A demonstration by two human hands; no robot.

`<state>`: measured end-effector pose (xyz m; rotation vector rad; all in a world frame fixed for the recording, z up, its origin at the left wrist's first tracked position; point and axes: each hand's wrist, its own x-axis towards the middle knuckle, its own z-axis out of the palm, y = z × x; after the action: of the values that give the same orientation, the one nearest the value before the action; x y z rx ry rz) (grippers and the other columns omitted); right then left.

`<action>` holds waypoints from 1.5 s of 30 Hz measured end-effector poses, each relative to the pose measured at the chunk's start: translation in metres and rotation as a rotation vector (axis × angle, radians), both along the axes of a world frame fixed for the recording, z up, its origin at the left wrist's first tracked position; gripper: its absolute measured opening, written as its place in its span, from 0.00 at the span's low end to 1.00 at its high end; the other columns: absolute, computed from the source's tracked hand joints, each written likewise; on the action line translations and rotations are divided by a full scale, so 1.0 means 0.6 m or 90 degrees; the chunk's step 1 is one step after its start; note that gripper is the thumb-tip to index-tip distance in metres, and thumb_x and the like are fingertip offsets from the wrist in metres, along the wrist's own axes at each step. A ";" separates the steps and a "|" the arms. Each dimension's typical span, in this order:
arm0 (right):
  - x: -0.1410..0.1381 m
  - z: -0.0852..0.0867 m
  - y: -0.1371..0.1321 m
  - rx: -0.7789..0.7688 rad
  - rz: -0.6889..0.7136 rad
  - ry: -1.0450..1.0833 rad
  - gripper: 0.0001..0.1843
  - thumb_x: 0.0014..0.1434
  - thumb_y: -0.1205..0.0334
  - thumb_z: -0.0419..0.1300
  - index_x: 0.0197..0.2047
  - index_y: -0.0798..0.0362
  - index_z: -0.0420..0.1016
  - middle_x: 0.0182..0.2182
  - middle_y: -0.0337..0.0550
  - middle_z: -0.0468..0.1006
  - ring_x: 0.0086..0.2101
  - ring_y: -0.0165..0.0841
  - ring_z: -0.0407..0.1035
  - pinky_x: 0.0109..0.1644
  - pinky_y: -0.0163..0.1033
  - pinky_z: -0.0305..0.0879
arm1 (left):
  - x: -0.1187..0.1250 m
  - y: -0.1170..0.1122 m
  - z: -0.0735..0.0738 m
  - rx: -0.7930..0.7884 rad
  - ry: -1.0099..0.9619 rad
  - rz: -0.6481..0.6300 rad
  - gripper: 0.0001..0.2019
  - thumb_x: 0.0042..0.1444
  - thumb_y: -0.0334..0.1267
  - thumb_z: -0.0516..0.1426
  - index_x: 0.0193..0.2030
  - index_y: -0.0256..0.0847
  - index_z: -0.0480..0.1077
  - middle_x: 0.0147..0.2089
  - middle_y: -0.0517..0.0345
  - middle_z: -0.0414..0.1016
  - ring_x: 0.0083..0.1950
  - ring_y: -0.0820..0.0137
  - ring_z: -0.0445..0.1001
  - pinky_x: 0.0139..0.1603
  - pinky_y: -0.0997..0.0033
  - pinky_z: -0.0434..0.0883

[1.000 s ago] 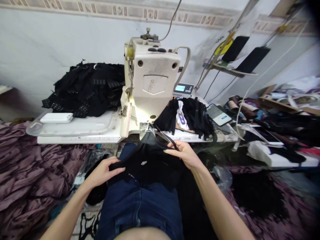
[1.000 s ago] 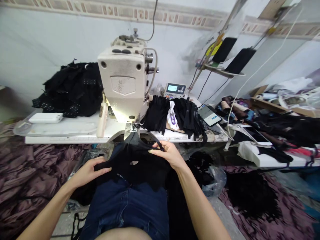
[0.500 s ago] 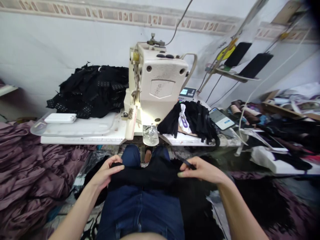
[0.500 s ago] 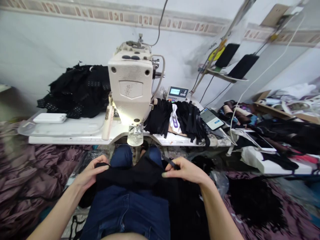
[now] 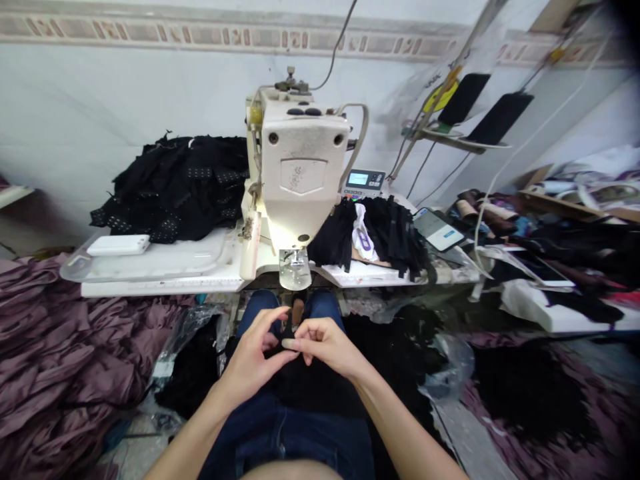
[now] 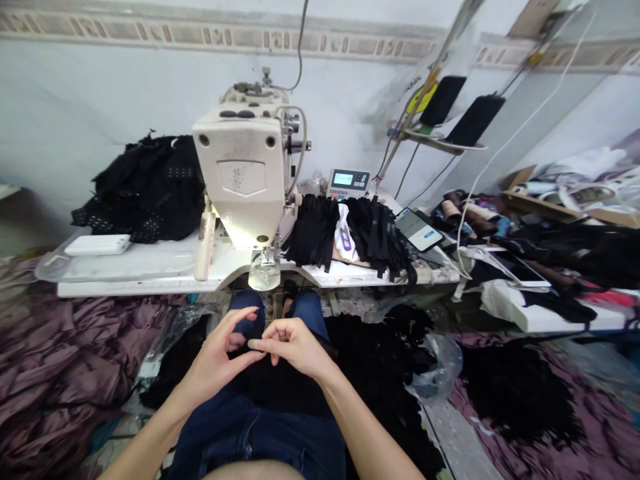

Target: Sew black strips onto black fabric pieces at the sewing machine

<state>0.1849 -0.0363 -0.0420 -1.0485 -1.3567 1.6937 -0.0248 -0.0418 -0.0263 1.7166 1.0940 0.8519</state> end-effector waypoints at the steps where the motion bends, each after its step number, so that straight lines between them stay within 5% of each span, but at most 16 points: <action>1: 0.002 0.005 0.000 0.035 -0.015 -0.006 0.21 0.57 0.43 0.77 0.31 0.54 0.83 0.24 0.38 0.77 0.25 0.29 0.69 0.30 0.34 0.61 | -0.002 -0.001 -0.004 -0.016 -0.012 0.018 0.31 0.60 0.37 0.68 0.69 0.52 0.68 0.64 0.52 0.73 0.32 0.78 0.73 0.36 0.73 0.75; 5: 0.015 0.021 -0.004 0.126 -0.058 0.000 0.17 0.56 0.47 0.78 0.31 0.53 0.85 0.38 0.43 0.80 0.30 0.30 0.72 0.27 0.33 0.61 | -0.007 -0.009 -0.016 -0.038 -0.034 0.025 0.19 0.60 0.39 0.69 0.56 0.44 0.75 0.45 0.60 0.79 0.32 0.76 0.76 0.35 0.76 0.74; 8: 0.020 0.032 -0.007 0.124 -0.124 0.024 0.18 0.58 0.46 0.76 0.31 0.53 0.85 0.33 0.41 0.78 0.23 0.27 0.66 0.23 0.34 0.61 | -0.001 -0.015 -0.008 0.012 -0.041 0.024 0.08 0.65 0.42 0.66 0.47 0.42 0.77 0.37 0.60 0.80 0.38 0.70 0.81 0.41 0.74 0.78; 13: 0.016 0.065 0.012 0.180 -0.278 -0.023 0.19 0.62 0.46 0.73 0.32 0.53 0.82 0.20 0.34 0.71 0.20 0.26 0.61 0.23 0.34 0.53 | 0.014 0.001 0.041 0.285 0.020 0.101 0.09 0.72 0.33 0.59 0.55 0.44 0.77 0.53 0.52 0.82 0.52 0.66 0.83 0.52 0.70 0.81; 17: 0.001 0.078 0.043 0.118 -0.329 0.060 0.23 0.58 0.42 0.75 0.30 0.53 0.80 0.24 0.37 0.76 0.24 0.28 0.64 0.27 0.34 0.59 | 0.019 0.033 0.064 0.533 0.179 0.020 0.26 0.72 0.22 0.49 0.71 0.45 0.69 0.69 0.47 0.75 0.65 0.65 0.80 0.65 0.67 0.78; 20: -0.009 0.075 0.063 0.009 -0.360 0.135 0.26 0.49 0.41 0.80 0.28 0.52 0.76 0.19 0.32 0.69 0.20 0.26 0.57 0.23 0.33 0.52 | 0.020 0.049 0.061 0.602 0.321 -0.027 0.32 0.70 0.21 0.47 0.78 0.43 0.61 0.73 0.47 0.73 0.62 0.64 0.83 0.61 0.67 0.81; 27: -0.021 0.081 0.093 -0.036 -0.400 0.201 0.31 0.38 0.47 0.85 0.28 0.50 0.69 0.23 0.31 0.70 0.24 0.27 0.62 0.26 0.33 0.58 | 0.038 0.045 0.044 0.539 0.431 0.057 0.31 0.71 0.26 0.50 0.79 0.45 0.59 0.75 0.47 0.70 0.59 0.60 0.84 0.55 0.66 0.84; 33: -0.013 0.040 0.093 0.033 -0.397 0.140 0.28 0.51 0.38 0.78 0.29 0.51 0.73 0.25 0.34 0.71 0.22 0.26 0.58 0.23 0.33 0.53 | 0.054 0.034 0.028 0.523 0.420 0.119 0.37 0.69 0.22 0.49 0.83 0.47 0.52 0.77 0.47 0.67 0.60 0.59 0.84 0.45 0.71 0.85; 39: 0.055 -0.018 0.105 0.124 -0.421 -0.064 0.31 0.55 0.30 0.70 0.31 0.54 0.82 0.24 0.43 0.79 0.22 0.31 0.65 0.23 0.36 0.56 | 0.014 0.033 0.023 0.550 0.264 0.071 0.31 0.73 0.28 0.53 0.80 0.51 0.59 0.75 0.50 0.71 0.70 0.58 0.75 0.70 0.59 0.74; 45: 0.142 0.028 0.226 0.186 -0.434 -0.206 0.25 0.56 0.42 0.70 0.45 0.56 0.85 0.33 0.47 0.86 0.21 0.31 0.71 0.28 0.37 0.66 | -0.014 0.013 0.003 0.575 0.184 0.095 0.26 0.70 0.26 0.57 0.71 0.51 0.71 0.66 0.52 0.79 0.63 0.62 0.82 0.67 0.68 0.76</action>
<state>0.2704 0.0992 -0.0253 -1.4378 -1.1933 0.8283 -0.0334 -0.0338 -0.0242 2.5820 1.1083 1.3516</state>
